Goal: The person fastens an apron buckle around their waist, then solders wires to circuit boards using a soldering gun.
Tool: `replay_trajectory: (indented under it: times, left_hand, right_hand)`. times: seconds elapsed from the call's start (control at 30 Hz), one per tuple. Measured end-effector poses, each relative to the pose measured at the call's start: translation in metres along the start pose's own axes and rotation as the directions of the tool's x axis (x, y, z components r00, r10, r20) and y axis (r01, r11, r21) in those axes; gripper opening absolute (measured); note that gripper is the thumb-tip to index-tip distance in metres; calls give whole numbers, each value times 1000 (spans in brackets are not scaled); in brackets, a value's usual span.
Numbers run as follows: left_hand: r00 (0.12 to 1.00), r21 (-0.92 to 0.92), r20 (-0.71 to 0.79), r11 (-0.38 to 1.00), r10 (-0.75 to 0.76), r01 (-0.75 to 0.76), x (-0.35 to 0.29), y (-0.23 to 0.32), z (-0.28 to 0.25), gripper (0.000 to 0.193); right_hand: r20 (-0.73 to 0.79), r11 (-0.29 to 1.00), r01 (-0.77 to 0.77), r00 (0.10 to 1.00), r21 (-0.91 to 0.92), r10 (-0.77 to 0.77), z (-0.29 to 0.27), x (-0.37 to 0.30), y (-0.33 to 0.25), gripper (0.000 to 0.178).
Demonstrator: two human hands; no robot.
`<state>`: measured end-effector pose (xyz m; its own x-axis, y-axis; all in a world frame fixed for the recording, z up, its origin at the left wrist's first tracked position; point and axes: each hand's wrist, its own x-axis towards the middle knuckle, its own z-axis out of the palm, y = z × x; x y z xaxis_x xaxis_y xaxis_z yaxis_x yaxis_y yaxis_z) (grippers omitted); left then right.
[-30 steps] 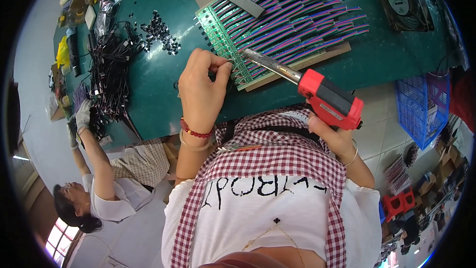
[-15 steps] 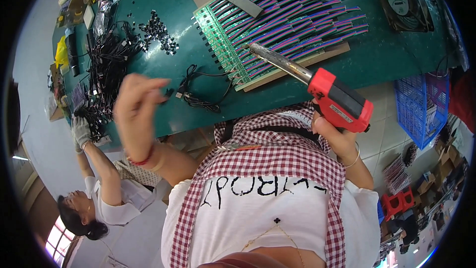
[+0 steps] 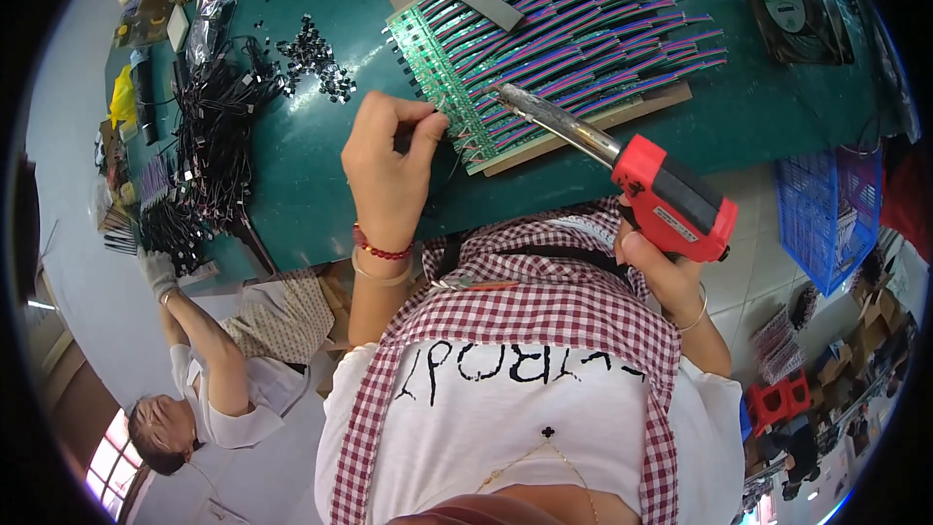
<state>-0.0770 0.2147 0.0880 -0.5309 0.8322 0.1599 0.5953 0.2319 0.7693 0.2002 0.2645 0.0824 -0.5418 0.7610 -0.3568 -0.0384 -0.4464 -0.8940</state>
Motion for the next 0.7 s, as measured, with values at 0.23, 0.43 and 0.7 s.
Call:
replay_trajectory:
  times: [0.23,0.43,0.7]
  left_hand:
    - [997,-90,57,995,-48,53,-8,-4,3,10]
    - [994,-122,93,990,-61,72,-5,-2,3,8]
    - [993,-54,38,992,-110,112,-8,0,6,8]
  right_hand:
    - [27,995,-49,999,84,47,-4,2,1,39]
    - [46,996,-83,995,-35,85,-1,5,1,43]
    - [63,991,-87,995,103,81,-4,4,6,40]
